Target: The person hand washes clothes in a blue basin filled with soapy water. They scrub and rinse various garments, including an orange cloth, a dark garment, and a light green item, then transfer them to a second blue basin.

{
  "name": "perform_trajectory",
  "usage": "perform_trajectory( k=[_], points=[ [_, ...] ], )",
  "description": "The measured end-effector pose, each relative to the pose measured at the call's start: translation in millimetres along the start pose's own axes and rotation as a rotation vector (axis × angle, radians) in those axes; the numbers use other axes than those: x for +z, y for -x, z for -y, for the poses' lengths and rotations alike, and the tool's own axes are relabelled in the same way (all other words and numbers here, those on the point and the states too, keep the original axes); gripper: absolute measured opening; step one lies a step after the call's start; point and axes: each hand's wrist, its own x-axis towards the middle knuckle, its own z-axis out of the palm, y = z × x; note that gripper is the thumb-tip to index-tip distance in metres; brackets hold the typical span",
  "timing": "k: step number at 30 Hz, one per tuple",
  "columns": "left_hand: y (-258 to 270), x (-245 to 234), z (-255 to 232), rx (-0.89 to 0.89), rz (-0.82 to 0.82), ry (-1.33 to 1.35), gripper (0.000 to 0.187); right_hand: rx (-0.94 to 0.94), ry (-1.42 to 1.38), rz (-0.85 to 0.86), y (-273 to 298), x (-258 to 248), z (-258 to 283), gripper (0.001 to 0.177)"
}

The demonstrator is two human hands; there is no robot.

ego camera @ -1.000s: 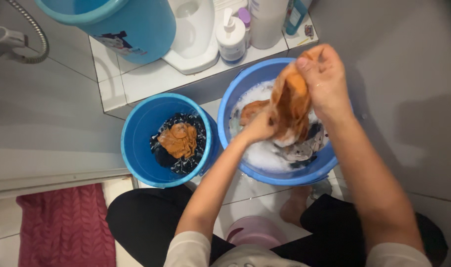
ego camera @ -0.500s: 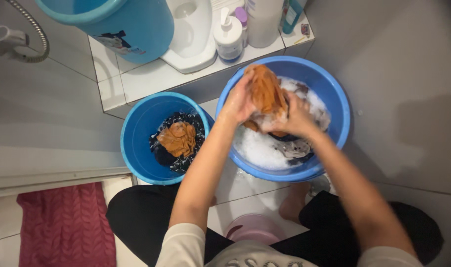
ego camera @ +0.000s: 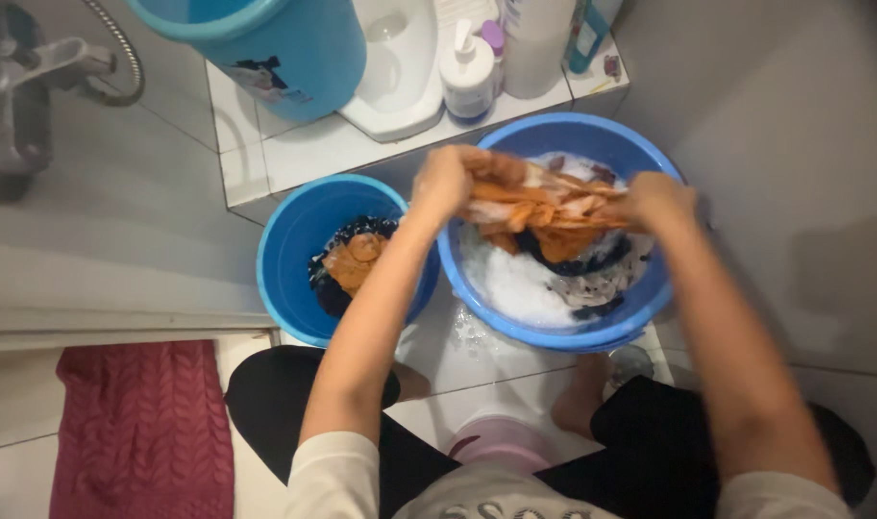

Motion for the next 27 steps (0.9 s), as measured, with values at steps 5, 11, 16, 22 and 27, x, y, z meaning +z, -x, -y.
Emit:
perform_trajectory(
  k=[5,11,16,22,27],
  points=[
    [-1.9,-30.2,-31.3,-0.121,-0.086,-0.165,0.021,-0.356,-1.000,0.135,5.2,-76.9,-50.8,0.028],
    [-8.2,-51.5,-71.1,-0.097,0.370,0.996,0.029,-0.710,-1.577,-0.186,74.1,-168.6,-33.8,0.018],
    [-0.9,-33.8,-89.2,0.068,0.520,1.454,0.041,-0.922,-1.241,-0.342,142.3,-166.4,52.3,0.054],
    [36.3,66.2,-66.3,0.326,-0.038,0.478,0.042,-0.770,-0.767,-0.747,100.4,-64.5,86.6,0.042],
    [67.6,139.3,-7.6,-0.234,0.459,1.272,0.043,-0.708,-0.691,-0.849,132.4,9.2,124.3,0.022]
  ],
)
